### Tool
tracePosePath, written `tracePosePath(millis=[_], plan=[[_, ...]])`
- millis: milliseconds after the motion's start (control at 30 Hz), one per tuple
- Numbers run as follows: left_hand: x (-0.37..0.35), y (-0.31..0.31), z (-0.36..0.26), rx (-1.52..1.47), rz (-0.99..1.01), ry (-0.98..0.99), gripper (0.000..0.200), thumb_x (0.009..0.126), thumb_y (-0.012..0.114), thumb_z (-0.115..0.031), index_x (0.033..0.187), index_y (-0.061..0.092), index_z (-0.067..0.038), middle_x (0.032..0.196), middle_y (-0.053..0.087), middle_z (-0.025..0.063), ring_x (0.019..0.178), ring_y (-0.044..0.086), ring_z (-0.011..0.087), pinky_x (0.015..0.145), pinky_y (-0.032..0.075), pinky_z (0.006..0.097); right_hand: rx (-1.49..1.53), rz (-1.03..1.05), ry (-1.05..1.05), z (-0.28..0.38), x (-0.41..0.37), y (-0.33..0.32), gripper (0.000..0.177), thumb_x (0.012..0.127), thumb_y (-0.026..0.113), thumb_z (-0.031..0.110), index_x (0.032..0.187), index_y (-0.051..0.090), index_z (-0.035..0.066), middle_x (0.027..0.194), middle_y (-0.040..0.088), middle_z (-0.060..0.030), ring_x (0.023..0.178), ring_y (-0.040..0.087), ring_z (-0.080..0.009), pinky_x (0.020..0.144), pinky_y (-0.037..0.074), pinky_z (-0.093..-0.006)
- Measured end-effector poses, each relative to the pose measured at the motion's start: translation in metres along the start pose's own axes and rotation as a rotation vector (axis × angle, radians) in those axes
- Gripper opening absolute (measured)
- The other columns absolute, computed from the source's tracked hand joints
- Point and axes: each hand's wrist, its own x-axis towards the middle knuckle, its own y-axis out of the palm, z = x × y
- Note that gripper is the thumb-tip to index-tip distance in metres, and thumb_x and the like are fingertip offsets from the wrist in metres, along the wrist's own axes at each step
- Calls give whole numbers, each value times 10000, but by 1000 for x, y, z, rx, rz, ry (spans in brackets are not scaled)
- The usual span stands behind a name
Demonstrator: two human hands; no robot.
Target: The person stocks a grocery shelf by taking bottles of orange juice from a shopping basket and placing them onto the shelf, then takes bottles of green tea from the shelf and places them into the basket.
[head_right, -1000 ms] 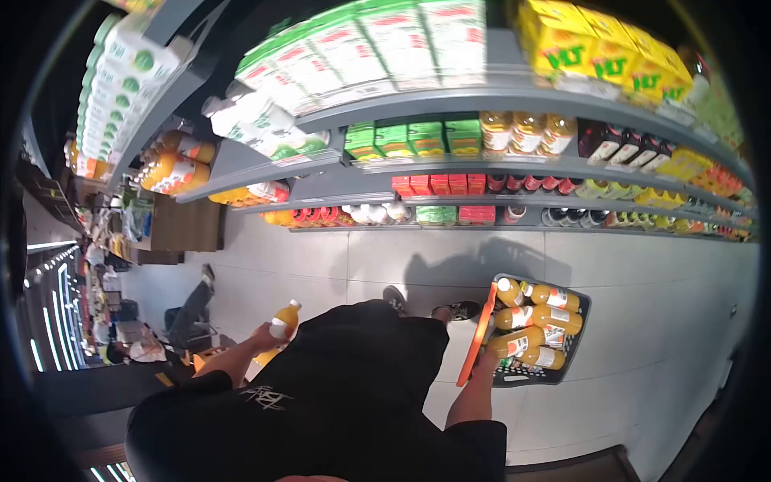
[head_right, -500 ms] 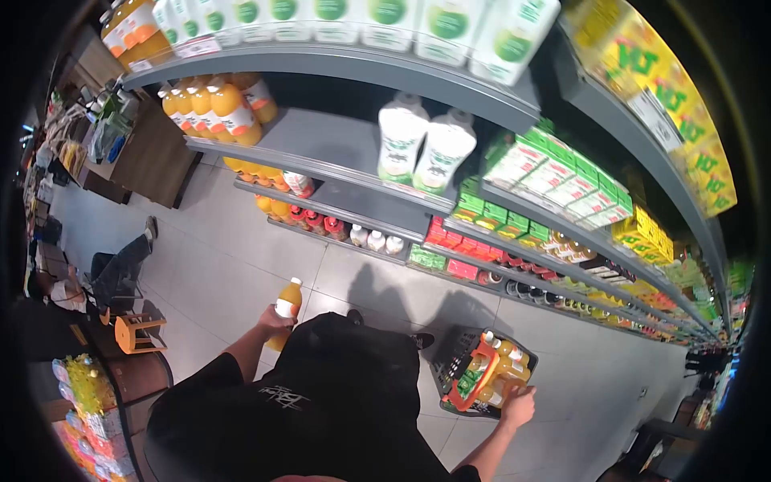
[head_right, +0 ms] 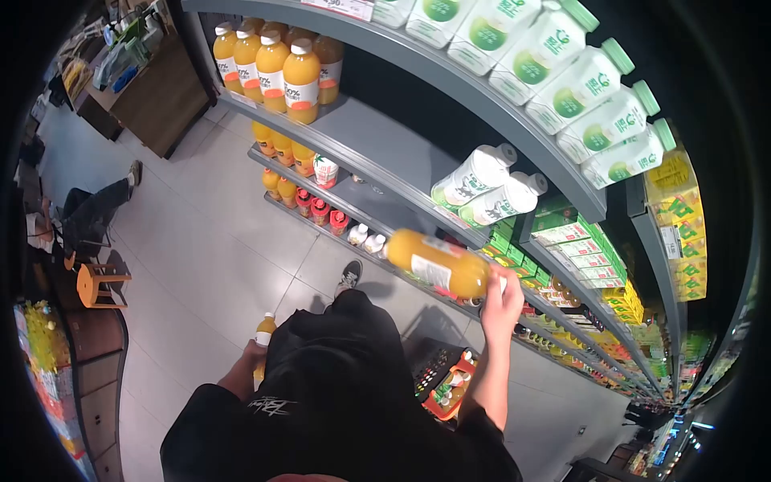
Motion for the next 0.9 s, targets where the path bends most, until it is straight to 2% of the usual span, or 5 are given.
tracePosePath(millis=[300, 367, 567, 833, 900], plan=[[-13, 11, 52, -462, -119, -46, 602, 736, 860, -311, 1155, 671, 77, 1109, 733, 154, 981, 726, 250, 820, 560, 410, 443, -49, -129, 94, 150, 178, 275, 1027, 593, 196, 1040, 687, -62, 967, 700, -62, 880, 605, -89, 773, 470, -250], [-15, 4, 56, -415, -145, -160, 588, 735, 859, -275, 1165, 665, 76, 1114, 731, 150, 988, 723, 242, 830, 560, 413, 241, 23, -65, 110, 180, 191, 280, 1016, 606, 201, 1076, 687, -60, 1009, 718, -109, 920, 641, -149, 832, 494, -293], [0, -30, 52, -391, -203, -265, 604, 723, 861, -245, 1190, 649, 76, 1122, 726, 146, 990, 721, 238, 831, 561, 411, -327, -84, -573, 129, 256, 247, 327, 993, 603, 309, 1130, 707, 32, 1113, 724, -192, 1022, 670, -389, 921, 511, -446], [31, -114, -28, -397, -226, -189, 566, 690, 883, -211, 1162, 685, 31, 1067, 739, 109, 954, 715, 224, 808, 564, 397, -390, 159, -739, 158, 298, 271, 419, 945, 644, 362, 1253, 667, 79, 1248, 682, -163, 1163, 631, -369, 999, 495, -449], [68, -124, -25, -561, -213, -9, 499, 682, 897, -176, 1112, 721, 7, 1016, 752, 89, 900, 721, 221, 799, 566, 384, -370, 251, -723, 157, 307, 273, 501, 938, 663, 390, 1347, 612, 105, 1349, 629, -139, 1257, 578, -342, 1063, 463, -435]])
